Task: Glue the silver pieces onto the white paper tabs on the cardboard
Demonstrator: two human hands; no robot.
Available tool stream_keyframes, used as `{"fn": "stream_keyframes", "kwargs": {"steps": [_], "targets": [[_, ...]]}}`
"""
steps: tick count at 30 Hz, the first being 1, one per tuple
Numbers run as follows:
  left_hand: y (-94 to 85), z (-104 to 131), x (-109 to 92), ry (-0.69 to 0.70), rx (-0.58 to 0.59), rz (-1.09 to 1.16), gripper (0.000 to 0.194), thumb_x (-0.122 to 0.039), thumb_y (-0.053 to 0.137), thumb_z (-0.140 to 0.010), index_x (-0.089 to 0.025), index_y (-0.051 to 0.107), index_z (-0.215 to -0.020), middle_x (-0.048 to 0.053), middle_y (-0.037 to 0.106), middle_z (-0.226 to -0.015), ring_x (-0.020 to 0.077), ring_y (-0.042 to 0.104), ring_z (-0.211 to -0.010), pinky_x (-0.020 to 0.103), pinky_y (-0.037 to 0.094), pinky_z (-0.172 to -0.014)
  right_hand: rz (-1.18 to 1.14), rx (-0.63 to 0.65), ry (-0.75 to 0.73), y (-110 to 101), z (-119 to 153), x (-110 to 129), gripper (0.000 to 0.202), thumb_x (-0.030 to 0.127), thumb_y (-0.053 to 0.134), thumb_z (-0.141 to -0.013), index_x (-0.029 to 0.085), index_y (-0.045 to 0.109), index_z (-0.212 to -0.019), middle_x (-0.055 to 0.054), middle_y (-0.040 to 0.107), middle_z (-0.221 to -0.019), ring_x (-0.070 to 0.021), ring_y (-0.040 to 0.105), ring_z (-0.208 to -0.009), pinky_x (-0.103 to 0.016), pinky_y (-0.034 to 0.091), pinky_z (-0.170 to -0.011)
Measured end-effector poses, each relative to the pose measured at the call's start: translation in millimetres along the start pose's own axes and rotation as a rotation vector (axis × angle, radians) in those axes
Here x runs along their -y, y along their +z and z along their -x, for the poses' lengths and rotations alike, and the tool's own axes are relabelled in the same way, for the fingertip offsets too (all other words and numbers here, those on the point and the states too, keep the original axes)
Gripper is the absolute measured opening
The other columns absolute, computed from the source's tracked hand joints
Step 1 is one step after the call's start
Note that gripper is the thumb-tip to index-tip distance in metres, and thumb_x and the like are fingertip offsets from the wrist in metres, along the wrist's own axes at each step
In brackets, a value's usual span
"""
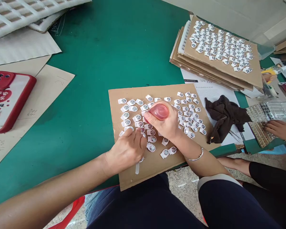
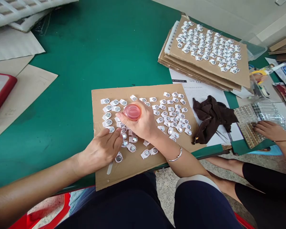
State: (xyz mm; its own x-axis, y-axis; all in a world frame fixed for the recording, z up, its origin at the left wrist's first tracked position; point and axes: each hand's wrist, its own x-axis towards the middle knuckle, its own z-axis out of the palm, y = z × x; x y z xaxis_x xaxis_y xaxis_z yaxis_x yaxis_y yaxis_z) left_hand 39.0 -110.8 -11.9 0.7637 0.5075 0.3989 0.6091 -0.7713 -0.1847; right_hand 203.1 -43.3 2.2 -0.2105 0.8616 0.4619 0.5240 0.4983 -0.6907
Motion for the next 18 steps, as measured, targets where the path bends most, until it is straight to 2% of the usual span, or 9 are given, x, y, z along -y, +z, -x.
{"fn": "stream_keyframes", "kwargs": {"steps": [6, 9, 11, 15, 18], "targets": [[-0.7, -1, 3, -0.017, 0.029, 0.035, 0.017, -0.001, 0.041, -0.082, -0.009, 0.054, -0.075, 0.013, 0.062, -0.07, 0.0206, 0.056, -0.06, 0.033, 0.044, -0.06, -0.034, 0.011, 0.008, -2, -3, 6, 0.025, 0.036, 0.072, -0.071, 0.021, 0.054, -0.078, 0.001, 0.06, -0.07, -0.0129, 0.057, -0.064, -0.032, 0.05, -0.061], [-2.3, 0, 8, -0.022, 0.033, 0.079, 0.02, 0.001, 0.038, -0.082, -0.012, 0.052, -0.072, 0.007, 0.058, -0.066, 0.0187, 0.053, -0.057, 0.032, 0.042, -0.057, -0.091, -0.009, 0.033, -16, -7, 15, 0.024, 0.036, 0.071, -0.072, 0.02, 0.055, -0.08, 0.0, 0.062, -0.074, -0.0132, 0.059, -0.068, -0.032, 0.051, -0.064], [-2.7, 2, 12, -0.034, 0.028, 0.14, 0.022, 0.0, 0.037, -0.083, -0.013, 0.05, -0.072, 0.006, 0.056, -0.065, 0.0181, 0.053, -0.057, 0.032, 0.04, -0.057, -0.138, -0.051, 0.055, -29, -6, 22, 0.028, 0.037, 0.072, -0.071, 0.02, 0.056, -0.088, 0.0, 0.063, -0.081, -0.0141, 0.062, -0.074, -0.032, 0.054, -0.068], [-1.3, 8, 21, -0.073, 0.022, 0.311, 0.022, -0.001, 0.035, -0.085, -0.013, 0.051, -0.076, 0.005, 0.056, -0.066, 0.0176, 0.055, -0.061, 0.032, 0.041, -0.059, -0.209, -0.141, 0.127, -45, 12, 31, 0.039, 0.033, 0.072, -0.071, 0.022, 0.053, -0.104, -0.002, 0.061, -0.094, -0.0166, 0.065, -0.085, -0.035, 0.056, -0.075], [0.0, 10, 23, -0.091, 0.03, 0.35, 0.021, -0.003, 0.035, -0.087, -0.013, 0.051, -0.079, 0.004, 0.057, -0.067, 0.0172, 0.056, -0.062, 0.033, 0.041, -0.06, -0.214, -0.146, 0.197, -38, 36, 29, 0.036, 0.028, 0.069, -0.073, 0.021, 0.054, -0.105, -0.004, 0.06, -0.1, -0.0185, 0.064, -0.088, -0.038, 0.056, -0.076]]}}
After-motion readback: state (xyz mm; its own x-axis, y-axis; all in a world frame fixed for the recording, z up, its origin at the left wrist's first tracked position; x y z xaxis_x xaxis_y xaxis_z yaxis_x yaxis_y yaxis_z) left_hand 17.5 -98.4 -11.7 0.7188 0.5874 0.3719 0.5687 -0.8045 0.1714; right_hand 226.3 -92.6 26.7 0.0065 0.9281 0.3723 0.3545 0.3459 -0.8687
